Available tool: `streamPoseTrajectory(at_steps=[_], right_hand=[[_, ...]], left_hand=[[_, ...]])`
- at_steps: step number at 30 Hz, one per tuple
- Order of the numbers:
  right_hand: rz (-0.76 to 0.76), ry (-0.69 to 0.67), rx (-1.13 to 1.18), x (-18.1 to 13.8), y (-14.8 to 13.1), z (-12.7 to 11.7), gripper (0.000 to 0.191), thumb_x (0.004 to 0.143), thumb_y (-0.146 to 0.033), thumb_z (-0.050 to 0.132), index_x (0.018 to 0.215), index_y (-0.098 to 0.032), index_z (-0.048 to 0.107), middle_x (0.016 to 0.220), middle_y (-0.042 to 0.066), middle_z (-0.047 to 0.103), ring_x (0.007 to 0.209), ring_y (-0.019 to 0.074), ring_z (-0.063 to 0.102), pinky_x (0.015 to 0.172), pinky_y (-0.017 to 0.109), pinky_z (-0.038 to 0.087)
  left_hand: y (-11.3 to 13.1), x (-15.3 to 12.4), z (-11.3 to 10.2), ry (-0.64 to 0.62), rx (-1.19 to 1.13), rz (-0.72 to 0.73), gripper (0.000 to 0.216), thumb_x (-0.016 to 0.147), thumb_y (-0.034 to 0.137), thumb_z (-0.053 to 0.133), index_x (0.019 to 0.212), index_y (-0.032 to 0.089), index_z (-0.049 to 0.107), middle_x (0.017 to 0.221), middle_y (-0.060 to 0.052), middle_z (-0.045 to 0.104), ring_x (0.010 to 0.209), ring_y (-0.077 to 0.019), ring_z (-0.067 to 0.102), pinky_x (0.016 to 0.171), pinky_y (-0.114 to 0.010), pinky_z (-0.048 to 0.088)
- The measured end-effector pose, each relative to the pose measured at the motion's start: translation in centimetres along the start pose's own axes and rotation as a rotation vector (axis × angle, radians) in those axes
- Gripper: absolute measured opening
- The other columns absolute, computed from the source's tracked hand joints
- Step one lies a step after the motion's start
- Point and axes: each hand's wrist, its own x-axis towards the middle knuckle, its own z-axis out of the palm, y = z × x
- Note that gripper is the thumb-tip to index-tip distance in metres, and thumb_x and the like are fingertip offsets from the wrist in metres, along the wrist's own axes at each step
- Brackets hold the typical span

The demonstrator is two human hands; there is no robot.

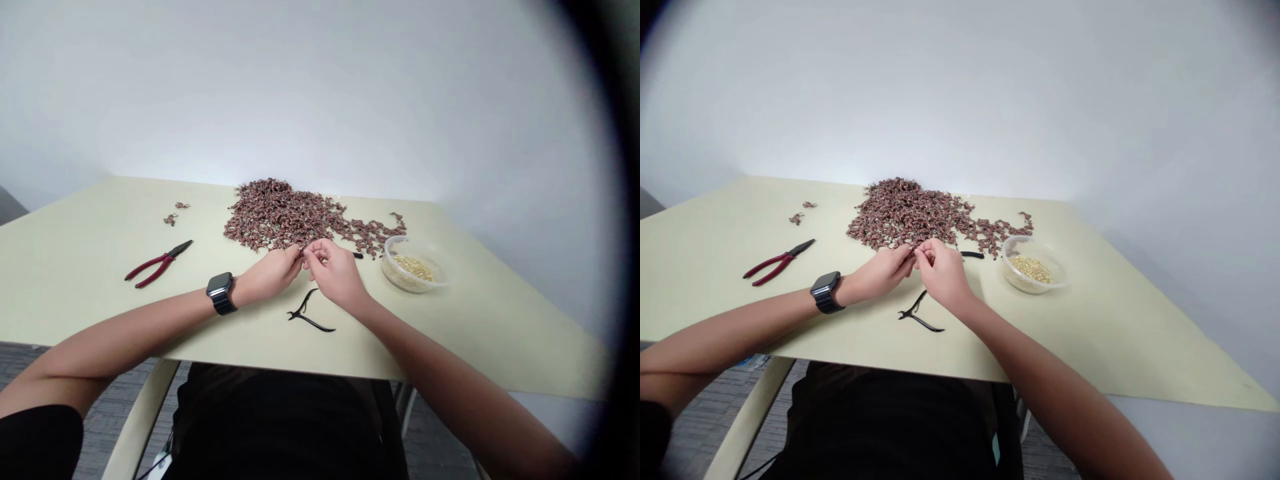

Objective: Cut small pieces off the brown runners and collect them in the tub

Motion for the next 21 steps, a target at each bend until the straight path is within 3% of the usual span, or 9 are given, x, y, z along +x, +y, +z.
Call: streamPoseTrajectory(at_steps=[4, 9, 15, 21], right_hand=[[0.113, -0.109, 0.269, 0.6, 0.5, -0.1, 0.029, 0.094, -0.049, 0.061, 0.090, -0.020, 0.059, 0.081, 0.005, 0.070, 0.057, 0.0146, 0.063, 0.059, 0.030, 0.053], [0.072, -0.122, 0.294, 0.8, 0.8, -0.4, 0.033, 0.092, -0.053, 0.063, 0.089, -0.020, 0.059, 0.079, 0.004, 0.068, 0.058, 0.0136, 0.061, 0.060, 0.030, 0.054], [-0.052, -0.070, 0.071, 0.4, 0.5, -0.7, 0.024, 0.099, -0.046, 0.055, 0.095, -0.023, 0.060, 0.081, 0.004, 0.067, 0.065, 0.0164, 0.062, 0.065, 0.032, 0.052], [-0.353, -0.055, -0.377, 0.2, 0.5, -1.5, 0.020, 0.103, -0.032, 0.043, 0.096, -0.022, 0.059, 0.091, 0.010, 0.067, 0.088, 0.0238, 0.062, 0.087, 0.038, 0.046]], left_hand=[[0.0, 0.0, -0.1, 0.002, 0.015, 0.006, 0.027, 0.108, 0.033, 0.033, 0.096, 0.019, 0.053, 0.073, -0.002, 0.060, 0.056, -0.0137, 0.050, 0.057, -0.027, 0.031], [0.2, 0.0, -0.4, 0.003, -0.030, 0.023, 0.026, 0.107, 0.032, 0.036, 0.094, 0.018, 0.054, 0.077, -0.003, 0.063, 0.060, -0.0128, 0.054, 0.059, -0.025, 0.036], [0.5, 0.0, -0.7, -0.003, -0.076, -0.007, 0.025, 0.105, 0.030, 0.040, 0.092, 0.018, 0.057, 0.079, -0.003, 0.066, 0.063, -0.0132, 0.056, 0.062, -0.026, 0.039], [0.5, 0.2, -1.3, -0.081, -0.213, -0.026, 0.030, 0.103, 0.030, 0.042, 0.080, 0.017, 0.058, 0.070, 0.000, 0.066, 0.058, -0.0112, 0.054, 0.062, -0.026, 0.040]])
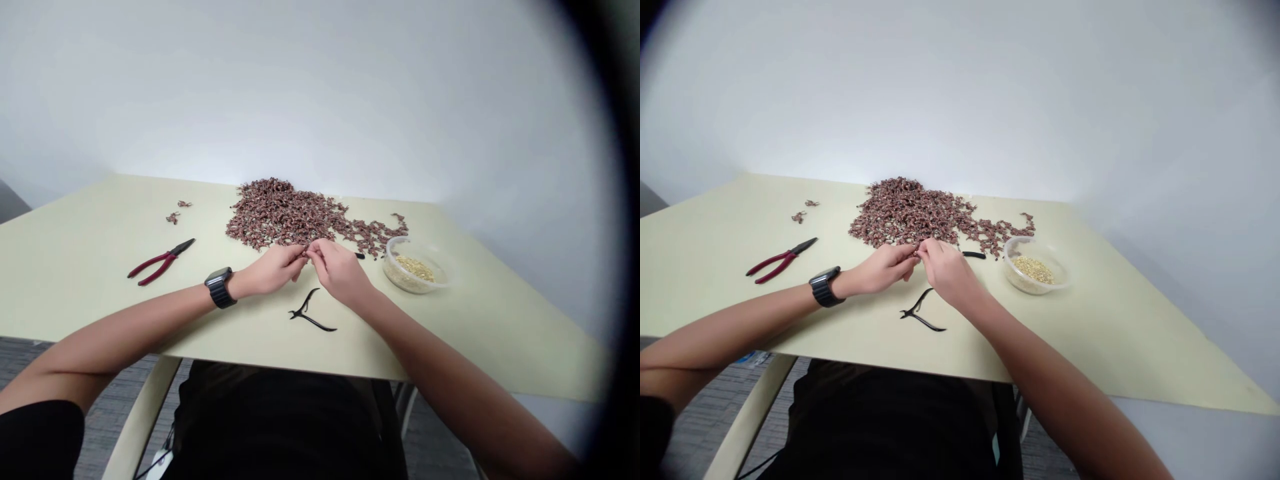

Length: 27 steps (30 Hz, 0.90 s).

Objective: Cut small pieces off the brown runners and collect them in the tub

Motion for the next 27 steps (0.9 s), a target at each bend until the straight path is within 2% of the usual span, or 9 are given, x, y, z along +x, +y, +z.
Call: streamPoseTrajectory(at_steps=[3, 6, 10, 15, 20, 24, 27], right_hand=[[-0.022, -0.009, -0.014, 0.0, 0.0, 0.0, 0.020, 0.103, -0.032, 0.043, 0.096, -0.022, 0.059, 0.093, 0.011, 0.067, 0.090, 0.0252, 0.062, 0.087, 0.039, 0.046], [0.155, -0.032, 0.215, 0.1, -0.1, 0.3, 0.018, 0.101, -0.038, 0.051, 0.096, -0.023, 0.060, 0.083, 0.006, 0.068, 0.075, 0.0210, 0.063, 0.076, 0.036, 0.051], [0.428, -0.060, 0.593, 0.4, -0.2, 0.8, 0.024, 0.095, -0.044, 0.061, 0.088, -0.021, 0.060, 0.078, 0.004, 0.067, 0.058, 0.0155, 0.062, 0.060, 0.032, 0.053], [0.594, -0.116, 0.906, 0.7, -0.2, 0.9, 0.034, 0.085, -0.049, 0.073, 0.082, -0.017, 0.062, 0.076, 0.003, 0.065, 0.057, 0.0116, 0.061, 0.060, 0.029, 0.056], [0.608, -0.119, 0.921, 0.8, -0.4, 0.7, 0.036, 0.083, -0.050, 0.076, 0.082, -0.018, 0.061, 0.074, 0.002, 0.065, 0.056, 0.0116, 0.061, 0.059, 0.029, 0.057], [0.513, -0.082, 0.772, 0.8, 0.0, 0.8, 0.038, 0.085, -0.054, 0.073, 0.083, -0.019, 0.059, 0.073, 0.002, 0.064, 0.054, 0.0115, 0.059, 0.054, 0.028, 0.055], [0.433, -0.055, 0.674, 0.8, 0.5, 0.7, 0.039, 0.084, -0.055, 0.073, 0.084, -0.020, 0.057, 0.070, 0.000, 0.061, 0.054, 0.0112, 0.057, 0.049, 0.025, 0.052]], left_hand=[[0.0, 0.0, -0.3, -0.060, -0.089, -0.029, 0.032, 0.102, 0.031, 0.043, 0.078, 0.017, 0.059, 0.066, 0.001, 0.065, 0.053, -0.0105, 0.051, 0.057, -0.025, 0.040], [-0.1, 0.0, -0.1, -0.052, -0.060, -0.019, 0.030, 0.101, 0.030, 0.043, 0.080, 0.017, 0.059, 0.066, 0.001, 0.065, 0.053, -0.0104, 0.051, 0.056, -0.024, 0.039], [-0.4, -0.1, 0.6, 0.043, 0.122, 0.029, 0.024, 0.102, 0.027, 0.041, 0.091, 0.018, 0.060, 0.074, -0.001, 0.066, 0.059, -0.0125, 0.054, 0.060, -0.025, 0.038], [-0.6, -0.3, 1.2, 0.094, 0.209, 0.023, 0.025, 0.105, 0.029, 0.038, 0.098, 0.017, 0.060, 0.079, -0.004, 0.065, 0.062, -0.0139, 0.054, 0.062, -0.027, 0.037], [-0.2, -0.3, 1.0, 0.095, 0.160, 0.037, 0.025, 0.105, 0.029, 0.039, 0.096, 0.017, 0.060, 0.078, -0.002, 0.063, 0.062, -0.0122, 0.051, 0.061, -0.026, 0.036], [-0.1, -0.3, 0.5, 0.055, 0.049, 0.050, 0.028, 0.104, 0.031, 0.041, 0.088, 0.017, 0.060, 0.073, 0.000, 0.063, 0.060, -0.0107, 0.052, 0.062, -0.025, 0.038], [-0.5, -0.2, 0.0, -0.019, -0.137, -0.005, 0.037, 0.104, 0.040, 0.044, 0.080, 0.016, 0.057, 0.068, 0.000, 0.058, 0.056, -0.0095, 0.047, 0.057, -0.024, 0.035]])
